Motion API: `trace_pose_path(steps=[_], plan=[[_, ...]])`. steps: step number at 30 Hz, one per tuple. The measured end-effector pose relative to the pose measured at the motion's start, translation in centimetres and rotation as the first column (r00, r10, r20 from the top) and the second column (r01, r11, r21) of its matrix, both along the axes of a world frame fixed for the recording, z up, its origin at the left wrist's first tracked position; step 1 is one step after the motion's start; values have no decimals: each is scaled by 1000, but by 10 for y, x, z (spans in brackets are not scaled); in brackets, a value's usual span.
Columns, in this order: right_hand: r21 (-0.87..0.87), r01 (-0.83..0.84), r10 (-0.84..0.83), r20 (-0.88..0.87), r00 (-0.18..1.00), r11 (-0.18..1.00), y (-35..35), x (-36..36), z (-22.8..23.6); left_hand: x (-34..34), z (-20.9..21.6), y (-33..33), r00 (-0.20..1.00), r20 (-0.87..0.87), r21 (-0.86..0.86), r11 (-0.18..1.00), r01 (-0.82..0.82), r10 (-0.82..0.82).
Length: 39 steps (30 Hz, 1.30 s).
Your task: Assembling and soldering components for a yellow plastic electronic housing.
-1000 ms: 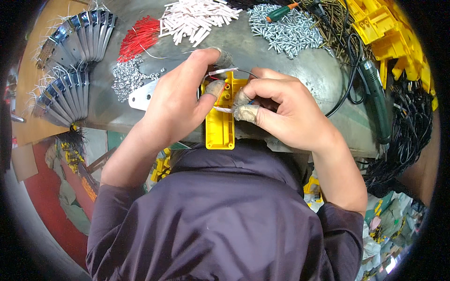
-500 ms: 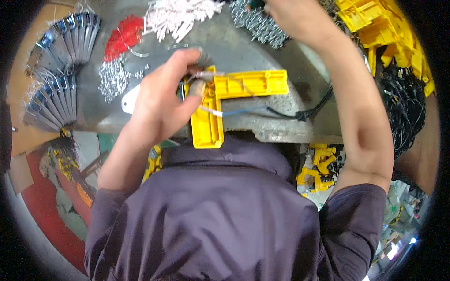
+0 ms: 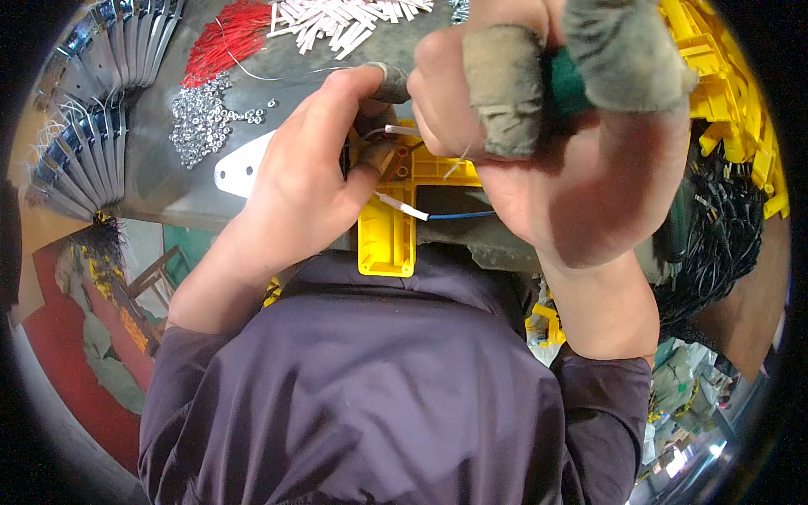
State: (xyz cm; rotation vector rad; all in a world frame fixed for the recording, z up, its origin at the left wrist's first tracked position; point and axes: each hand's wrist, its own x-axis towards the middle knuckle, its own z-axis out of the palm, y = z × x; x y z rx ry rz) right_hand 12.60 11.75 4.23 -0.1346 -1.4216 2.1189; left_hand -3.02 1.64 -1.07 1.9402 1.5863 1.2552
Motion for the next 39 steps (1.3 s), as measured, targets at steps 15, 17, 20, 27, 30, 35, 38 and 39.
trace_pose_path(steps=[15, 17, 20, 27, 30, 35, 38, 39], plan=[[513, 55, -87, 38, 996, 857, -9, -8, -37, -32, 46, 21, 357, 933, -75, 951, 300, -39], [641, 139, -204, 27, 979, 754, -13, -8, -43, -6, 63, 34, 665, 660, 141, 928, 346, -349], [781, 212, -258, -68, 964, 587, -20, -24, -71, 30, 37, 50, 785, 497, 503, 860, 87, -370], [933, 352, -443, -284, 850, 78, -13, -1, -98, 3, 42, 52, 806, 468, 242, 930, 276, -361], [141, 196, -210, 93, 973, 970, -12, -31, -25, -8, 46, 46, 810, 501, 152, 952, 265, -305], [315, 264, -316, 127, 940, 912, 32, -18, 9, -15, 28, 11, 761, 598, 159, 967, 197, -253], [659, 339, -512, 82, 855, 671, 83, -11, 8, -21, 15, -12, 989, -115, 168, 980, 110, -91], [760, 290, -587, 145, 797, 582, 100, -17, 1, -18, 11, -16, 981, -169, 144, 982, 118, -94]])
